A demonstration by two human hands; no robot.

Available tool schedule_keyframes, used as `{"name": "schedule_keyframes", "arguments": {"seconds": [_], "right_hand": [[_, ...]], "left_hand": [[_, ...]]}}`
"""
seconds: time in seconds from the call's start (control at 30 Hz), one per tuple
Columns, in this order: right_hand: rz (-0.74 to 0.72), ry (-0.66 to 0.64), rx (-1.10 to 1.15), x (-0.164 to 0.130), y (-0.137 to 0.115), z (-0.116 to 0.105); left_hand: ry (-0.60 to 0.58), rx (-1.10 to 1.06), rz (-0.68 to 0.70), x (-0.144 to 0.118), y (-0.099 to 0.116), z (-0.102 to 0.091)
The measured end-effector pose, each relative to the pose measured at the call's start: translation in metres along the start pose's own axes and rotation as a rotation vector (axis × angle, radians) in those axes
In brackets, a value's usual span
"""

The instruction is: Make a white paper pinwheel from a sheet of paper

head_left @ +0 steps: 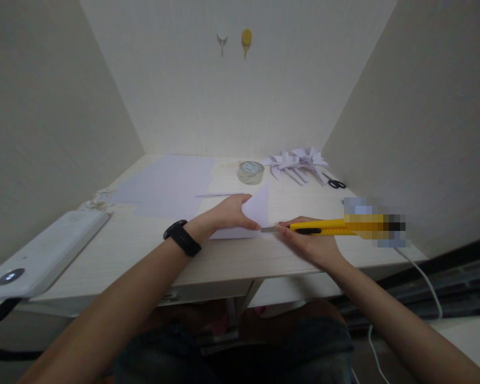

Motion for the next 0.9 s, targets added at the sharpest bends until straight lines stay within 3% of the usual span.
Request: {"name": "schedule_keyframes", "arguments": {"seconds": [0.4,0.9], "right_hand": [[0.013,-0.021,0.025,-0.0001,0.0059,0.0004],[-0.027,-0.021,0.023,0.0001,0.002,-0.0004]], "left_hand": [[-0.029,0.017,0.027,0.0018,0.001,0.0005],[-0.041,-0.121,0.014,0.0022,-0.0039,0.0027]]}}
Point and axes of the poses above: each hand's wrist, its own x-axis towards the middle knuckle, its own z-axis out of the palm, y = z × x, the point moved 6 cm from there along x, towards the middle knuckle, and after that the axes turned 3 degrees about x, right-handed, at the moved point
